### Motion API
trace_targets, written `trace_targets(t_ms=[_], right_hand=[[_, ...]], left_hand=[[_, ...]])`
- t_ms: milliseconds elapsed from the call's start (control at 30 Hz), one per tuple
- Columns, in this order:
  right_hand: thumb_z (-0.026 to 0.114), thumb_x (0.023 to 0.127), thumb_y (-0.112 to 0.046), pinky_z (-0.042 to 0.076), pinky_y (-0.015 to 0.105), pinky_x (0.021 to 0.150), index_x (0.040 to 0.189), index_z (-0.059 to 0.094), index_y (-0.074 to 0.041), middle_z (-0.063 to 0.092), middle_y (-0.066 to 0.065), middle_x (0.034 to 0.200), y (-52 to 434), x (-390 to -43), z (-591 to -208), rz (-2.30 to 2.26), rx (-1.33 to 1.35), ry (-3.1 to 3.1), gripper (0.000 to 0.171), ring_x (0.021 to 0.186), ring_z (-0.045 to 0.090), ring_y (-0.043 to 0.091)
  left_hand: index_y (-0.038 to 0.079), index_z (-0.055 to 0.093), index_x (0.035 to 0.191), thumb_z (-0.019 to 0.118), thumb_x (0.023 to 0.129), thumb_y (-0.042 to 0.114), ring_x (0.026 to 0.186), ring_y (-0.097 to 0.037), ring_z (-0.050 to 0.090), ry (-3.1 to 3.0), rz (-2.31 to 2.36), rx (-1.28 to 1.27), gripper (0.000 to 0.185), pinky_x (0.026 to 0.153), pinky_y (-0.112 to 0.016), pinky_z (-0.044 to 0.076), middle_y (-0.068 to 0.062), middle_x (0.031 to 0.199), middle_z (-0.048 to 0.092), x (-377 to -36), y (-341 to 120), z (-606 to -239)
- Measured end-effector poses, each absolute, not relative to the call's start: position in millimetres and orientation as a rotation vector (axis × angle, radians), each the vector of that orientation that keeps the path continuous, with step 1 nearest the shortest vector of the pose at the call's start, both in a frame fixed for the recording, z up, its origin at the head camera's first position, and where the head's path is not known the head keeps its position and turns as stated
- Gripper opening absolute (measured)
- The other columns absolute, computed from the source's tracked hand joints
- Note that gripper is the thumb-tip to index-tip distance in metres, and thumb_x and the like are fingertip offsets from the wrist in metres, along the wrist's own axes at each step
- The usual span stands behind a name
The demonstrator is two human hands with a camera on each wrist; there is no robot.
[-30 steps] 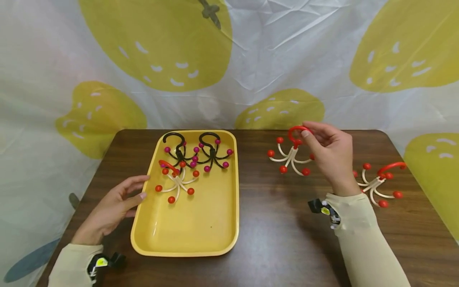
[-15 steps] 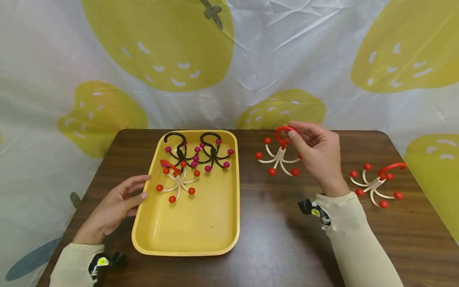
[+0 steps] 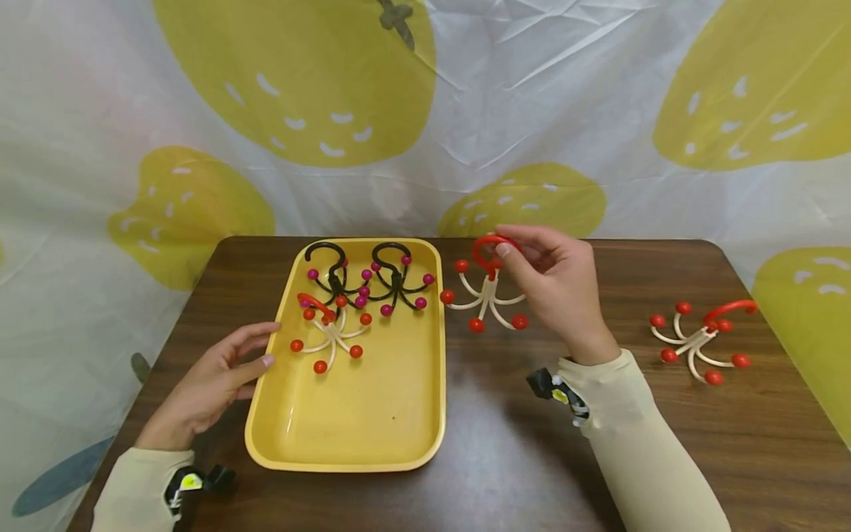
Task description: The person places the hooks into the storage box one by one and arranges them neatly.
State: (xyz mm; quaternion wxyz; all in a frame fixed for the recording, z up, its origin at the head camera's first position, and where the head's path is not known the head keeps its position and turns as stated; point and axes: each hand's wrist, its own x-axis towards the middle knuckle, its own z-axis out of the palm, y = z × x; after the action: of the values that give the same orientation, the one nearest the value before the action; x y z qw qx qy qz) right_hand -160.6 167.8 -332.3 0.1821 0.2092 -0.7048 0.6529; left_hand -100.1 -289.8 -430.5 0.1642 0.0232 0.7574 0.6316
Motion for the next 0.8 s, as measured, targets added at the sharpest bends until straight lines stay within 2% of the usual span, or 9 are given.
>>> trace_targets(t_ms=[167, 467, 633, 800], right_hand=[[0.075, 0.096, 0.000, 0.063, 0.022, 0.080, 0.117, 0.075, 0.008, 0.082, -0.004, 0.102, 157, -161, -327, 1.792, 0.614, -2.040, 0.023, 0.089, 0.079, 0.007], [0.074, 0.096, -0.002, 0.064, 0.023, 0.082, 0.118, 0.076, 0.005, 0.082, -0.001, 0.103, 139, -162, -326, 1.811, 0.623, -2.082, 0.023, 0.090, 0.078, 0.010], [0.075, 0.096, -0.002, 0.065, 0.025, 0.079, 0.116, 0.078, 0.002, 0.081, 0.010, 0.104, 124, -163, -329, 1.834, 0.679, -2.092, 0.021, 0.088, 0.079, 0.016], [0.073, 0.096, 0.001, 0.065, 0.026, 0.078, 0.115, 0.077, 0.005, 0.080, 0.020, 0.105, 108, -164, -334, 1.846, 0.775, -2.074, 0.020, 0.087, 0.077, 0.011]], left_hand=[[0.007, 0.036, 0.161, 0.062, 0.108, 0.017, 0.107, -0.018, 0.074, 2.150, 1.788, 0.037, 0.059, 0.081, -0.047, 0.067, -0.029, 0.154, 0.042, -101, -289, -429], [0.007, 0.036, 0.160, 0.061, 0.109, 0.016, 0.106, -0.019, 0.074, 2.152, 1.776, 0.008, 0.058, 0.080, -0.049, 0.067, -0.030, 0.152, 0.043, -102, -288, -426], [0.008, 0.037, 0.160, 0.061, 0.109, 0.016, 0.105, -0.019, 0.074, 2.149, 1.782, -0.001, 0.058, 0.080, -0.049, 0.067, -0.030, 0.151, 0.044, -101, -287, -425], [0.007, 0.036, 0.160, 0.061, 0.109, 0.014, 0.105, -0.019, 0.074, 2.146, 1.787, -0.010, 0.057, 0.080, -0.049, 0.067, -0.030, 0.147, 0.046, -100, -287, -425]])
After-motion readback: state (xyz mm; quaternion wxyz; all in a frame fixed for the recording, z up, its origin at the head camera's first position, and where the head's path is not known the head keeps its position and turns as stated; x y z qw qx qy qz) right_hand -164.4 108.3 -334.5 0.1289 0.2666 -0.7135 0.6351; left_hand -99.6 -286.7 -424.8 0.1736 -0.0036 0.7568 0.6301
